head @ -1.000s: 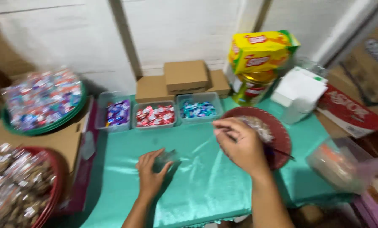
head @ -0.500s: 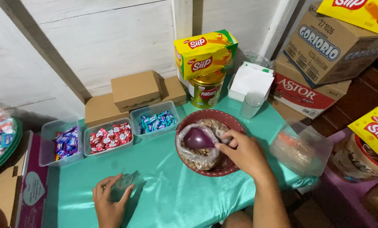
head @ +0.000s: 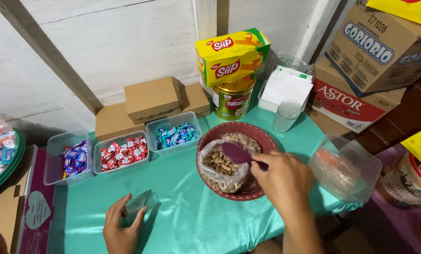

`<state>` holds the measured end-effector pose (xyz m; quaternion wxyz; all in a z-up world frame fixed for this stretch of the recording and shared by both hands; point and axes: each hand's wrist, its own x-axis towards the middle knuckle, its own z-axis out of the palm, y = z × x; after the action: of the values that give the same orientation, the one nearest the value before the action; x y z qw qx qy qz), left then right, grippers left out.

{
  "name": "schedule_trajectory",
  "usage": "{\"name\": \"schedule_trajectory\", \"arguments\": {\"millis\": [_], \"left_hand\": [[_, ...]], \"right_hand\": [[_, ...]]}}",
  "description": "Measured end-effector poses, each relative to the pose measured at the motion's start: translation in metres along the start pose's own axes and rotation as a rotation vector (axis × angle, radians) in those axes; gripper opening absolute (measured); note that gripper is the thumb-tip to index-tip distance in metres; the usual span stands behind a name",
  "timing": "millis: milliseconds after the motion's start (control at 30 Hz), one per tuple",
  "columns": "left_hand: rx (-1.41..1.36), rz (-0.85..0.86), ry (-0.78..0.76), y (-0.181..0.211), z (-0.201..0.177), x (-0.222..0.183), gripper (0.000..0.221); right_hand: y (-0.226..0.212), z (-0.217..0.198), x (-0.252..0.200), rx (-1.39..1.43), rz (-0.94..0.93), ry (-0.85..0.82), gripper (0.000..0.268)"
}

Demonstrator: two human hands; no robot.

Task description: Scooping peanuts into small plastic bags and sealing them

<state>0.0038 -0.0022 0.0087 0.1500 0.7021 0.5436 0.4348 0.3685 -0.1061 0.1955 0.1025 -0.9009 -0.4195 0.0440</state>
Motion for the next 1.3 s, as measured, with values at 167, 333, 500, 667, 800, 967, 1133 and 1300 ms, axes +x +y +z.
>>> {"name": "schedule_trajectory", "arguments": {"millis": [167,333,500,667,800,967,1133,1300], "left_hand": [[-0.044,-0.024,-0.026,0.004,-0.001,0.001,0.058],[-0.061,-0.085,-0.055,0.008,-0.003,0.001,0.060],[-0.005,-0.035,-0.029,0.007,-0.002,0.000,0.054],[-0.028,-0.088,-0.060,0.006,-0.001,0.000,0.053],[-0.055,-0.102,-0.067,0.009,0.000,0.000,0.053],[-0.080,-0.119,-0.089,0.012,-0.002,0.001,0.054],[-0.076,-0.173,-0.121,0.018,-0.005,0.004,0.065],[-0.155,-0.164,-0.106,0.008,-0.004,0.004,0.054]], "right_hand": [[-0.016,-0.002,0.006,0.184,0.063,-0.073,0.031],[-0.009,-0.018,0.009,0.293,0.196,-0.190,0.031],[-0.005,-0.002,0.017,0.555,0.207,-0.266,0.025],[0.003,0.015,0.021,0.600,0.084,-0.271,0.019],[0.007,0.014,0.022,0.672,0.084,-0.294,0.021],[0.004,0.005,0.020,0.717,0.117,-0.295,0.022],[0.017,0.020,0.026,0.781,0.123,-0.268,0.021],[0.009,0.000,0.014,0.784,0.149,-0.209,0.020]]}}
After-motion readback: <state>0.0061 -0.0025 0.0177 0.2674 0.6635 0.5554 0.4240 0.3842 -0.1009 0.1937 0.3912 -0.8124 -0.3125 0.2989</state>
